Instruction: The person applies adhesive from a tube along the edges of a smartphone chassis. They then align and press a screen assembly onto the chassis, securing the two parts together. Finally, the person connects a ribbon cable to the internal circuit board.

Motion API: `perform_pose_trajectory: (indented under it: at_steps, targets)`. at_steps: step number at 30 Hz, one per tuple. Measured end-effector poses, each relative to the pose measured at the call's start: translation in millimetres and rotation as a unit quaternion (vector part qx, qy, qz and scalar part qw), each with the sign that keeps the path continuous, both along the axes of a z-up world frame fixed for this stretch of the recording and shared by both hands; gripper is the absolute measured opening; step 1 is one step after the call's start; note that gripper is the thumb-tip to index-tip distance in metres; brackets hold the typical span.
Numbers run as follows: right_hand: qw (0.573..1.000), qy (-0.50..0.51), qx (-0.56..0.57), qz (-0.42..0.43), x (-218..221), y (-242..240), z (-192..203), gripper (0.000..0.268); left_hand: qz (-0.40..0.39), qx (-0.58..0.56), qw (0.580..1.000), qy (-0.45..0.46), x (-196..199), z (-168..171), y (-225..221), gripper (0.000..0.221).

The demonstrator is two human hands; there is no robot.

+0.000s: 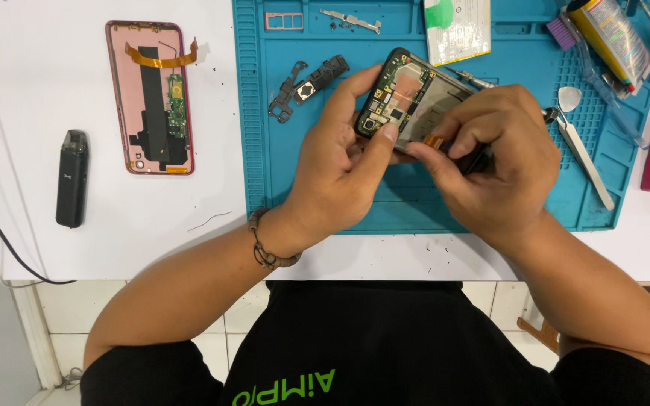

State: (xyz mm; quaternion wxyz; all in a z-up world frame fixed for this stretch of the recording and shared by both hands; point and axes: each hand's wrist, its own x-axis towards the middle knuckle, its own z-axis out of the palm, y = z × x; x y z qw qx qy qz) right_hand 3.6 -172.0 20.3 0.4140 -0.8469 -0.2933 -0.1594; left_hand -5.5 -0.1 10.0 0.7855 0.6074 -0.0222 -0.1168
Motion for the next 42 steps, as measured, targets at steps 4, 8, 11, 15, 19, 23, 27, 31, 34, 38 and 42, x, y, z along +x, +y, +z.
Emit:
perform_pose_trajectory:
  at_steps: [4, 8, 11, 15, 19, 23, 27, 31, 34, 38, 42]
  targets:
    - [1.000, 0.001, -0.012, 0.004, 1, 2, 3, 0.030, 0.000, 0.018, 1.000, 0.003, -1, -1, 0, 0.044]
    - [0.998, -0.051, -0.010, 0.034, 3, 5, 4, 0.023, 0.003, 0.015, 1.000, 0.011, -2, -1, -1, 0.044]
    - [0.996, -0.068, 0.000, 0.050, 3, 5, 3, 0.018, 0.004, 0.014, 1.000, 0.016, -2, -1, -1, 0.043]
    - [0.996, -0.062, -0.054, 0.015, -1, -5, -2, 0.029, 0.008, -0.011, 1.000, 0.018, -2, -1, -2, 0.044]
    - [0.998, -0.040, -0.048, -0.024, -3, -11, -1, 0.048, 0.017, -0.016, 1.000, 0.020, -2, -4, -2, 0.045]
    - [0.991, -0.040, -0.103, -0.079, -3, -10, 1, 0.044, 0.022, -0.045, 0.999, 0.021, -4, -7, -2, 0.047]
    - [0.990, -0.036, -0.108, -0.083, -2, -12, -1, 0.038, 0.032, -0.039, 0.999, 0.007, -4, -6, -3, 0.048]
    - [0.989, -0.028, -0.107, -0.094, -3, -13, 2, 0.041, 0.038, -0.051, 0.998, 0.005, -5, -7, -3, 0.049]
    - [0.990, -0.027, -0.110, -0.084, -3, -11, 4, 0.035, 0.040, -0.048, 0.998, 0.009, -5, -8, -4, 0.049]
    - [0.996, -0.051, -0.070, -0.031, 0, -5, 4, 0.030, 0.035, -0.042, 0.998, 0.008, -7, -10, -5, 0.047]
    - [0.997, -0.060, -0.045, 0.032, 3, 0, 4, 0.021, 0.027, -0.044, 0.999, 0.004, -8, -8, -5, 0.045]
